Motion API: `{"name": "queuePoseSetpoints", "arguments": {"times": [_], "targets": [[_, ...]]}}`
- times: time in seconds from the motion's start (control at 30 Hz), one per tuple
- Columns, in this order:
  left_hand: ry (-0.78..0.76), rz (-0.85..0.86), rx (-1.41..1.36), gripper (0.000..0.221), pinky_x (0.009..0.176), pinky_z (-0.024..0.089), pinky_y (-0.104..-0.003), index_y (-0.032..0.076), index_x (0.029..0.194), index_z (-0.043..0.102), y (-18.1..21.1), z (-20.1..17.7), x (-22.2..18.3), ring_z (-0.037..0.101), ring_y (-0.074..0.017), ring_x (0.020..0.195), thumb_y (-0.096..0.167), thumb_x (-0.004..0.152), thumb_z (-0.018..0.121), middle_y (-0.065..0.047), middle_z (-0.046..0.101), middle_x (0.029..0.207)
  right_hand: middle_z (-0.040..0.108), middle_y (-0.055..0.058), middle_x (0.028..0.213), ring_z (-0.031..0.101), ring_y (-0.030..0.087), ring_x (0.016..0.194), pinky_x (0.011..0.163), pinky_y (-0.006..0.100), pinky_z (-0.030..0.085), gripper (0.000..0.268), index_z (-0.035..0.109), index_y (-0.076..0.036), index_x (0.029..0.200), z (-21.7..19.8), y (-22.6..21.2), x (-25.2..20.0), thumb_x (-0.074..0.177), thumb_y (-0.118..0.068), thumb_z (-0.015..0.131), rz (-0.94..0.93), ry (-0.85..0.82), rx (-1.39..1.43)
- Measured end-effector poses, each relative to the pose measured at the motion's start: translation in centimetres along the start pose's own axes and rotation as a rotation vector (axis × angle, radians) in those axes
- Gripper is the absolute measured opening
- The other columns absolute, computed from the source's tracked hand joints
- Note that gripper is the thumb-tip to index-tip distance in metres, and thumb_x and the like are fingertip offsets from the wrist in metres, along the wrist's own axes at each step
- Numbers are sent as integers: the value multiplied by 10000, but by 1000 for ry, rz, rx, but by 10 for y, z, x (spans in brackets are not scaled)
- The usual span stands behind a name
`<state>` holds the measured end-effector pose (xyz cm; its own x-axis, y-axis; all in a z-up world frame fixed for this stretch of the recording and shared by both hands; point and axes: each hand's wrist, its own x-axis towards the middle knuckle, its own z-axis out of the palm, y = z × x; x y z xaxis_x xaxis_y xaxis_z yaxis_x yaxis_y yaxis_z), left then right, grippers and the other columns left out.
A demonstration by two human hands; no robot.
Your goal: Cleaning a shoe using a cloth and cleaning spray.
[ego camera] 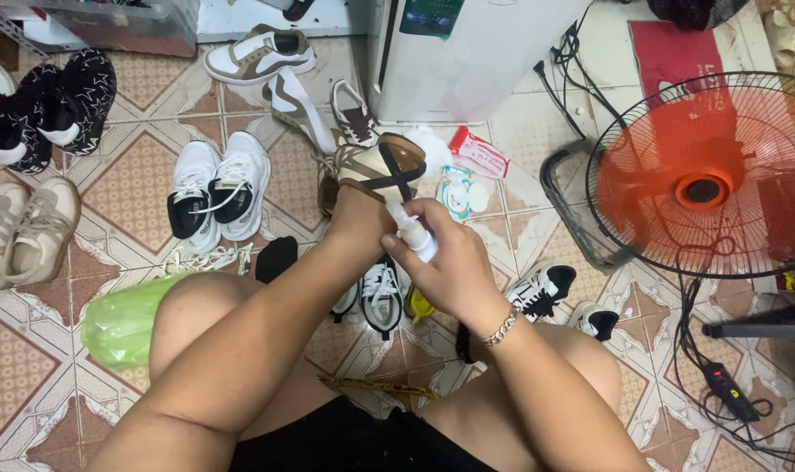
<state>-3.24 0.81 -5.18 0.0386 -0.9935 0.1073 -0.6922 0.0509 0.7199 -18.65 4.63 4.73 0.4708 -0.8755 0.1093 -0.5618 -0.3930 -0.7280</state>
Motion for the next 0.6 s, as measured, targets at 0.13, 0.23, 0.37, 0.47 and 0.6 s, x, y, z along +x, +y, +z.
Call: {"name": "queuePoseSetpoints", "arguments": {"times": [0.13, 0.23, 0.37, 0.47, 0.6], "targets": [[35, 121, 186, 190, 780, 521, -463, 56, 966, 700, -19, 11, 2, 687, -348, 918, 152, 820, 627, -165, 720, 981, 742, 127, 855, 736, 312, 782, 682, 388, 555, 350, 624, -89, 1100, -5, 1, 0, 897, -318, 794, 54, -13, -59], [89, 213, 339, 184, 779, 515, -490, 62, 977, 692, -15, 2, 9, 671, -370, 915, 91, 825, 592, -182, 701, 982, 723, 139, 796, 724, 304, 721, 670, 390, 545, 351, 636, -86, 1089, -10, 3, 0, 884, -328, 786, 203, -54, -86], [168, 290, 331, 202, 768, 507, -507, 42, 1025, 674, -7, -13, 11, 657, -388, 908, 59, 857, 562, -209, 682, 979, 747, 111, 869, 740, 243, 755, 691, 354, 563, 421, 611, -73, 1182, -13, 15, -3, 872, -302, 780, 170, 49, 36], [119, 277, 308, 201, 769, 504, -511, 31, 1028, 665, -8, -11, 11, 654, -398, 914, 59, 863, 555, -222, 679, 983, 752, 86, 890, 727, 198, 777, 712, 333, 564, 452, 606, -77, 1226, -15, 19, -5, 870, -289, 786, 169, 63, 105], [35, 235, 232, 174, 784, 505, -513, 12, 1024, 651, -4, -5, 10, 654, -408, 940, 64, 895, 546, -242, 673, 1001, 730, 73, 842, 660, 175, 716, 680, 322, 542, 429, 640, -103, 1224, -16, 17, -5, 859, -276, 783, 302, -8, 287]]}}
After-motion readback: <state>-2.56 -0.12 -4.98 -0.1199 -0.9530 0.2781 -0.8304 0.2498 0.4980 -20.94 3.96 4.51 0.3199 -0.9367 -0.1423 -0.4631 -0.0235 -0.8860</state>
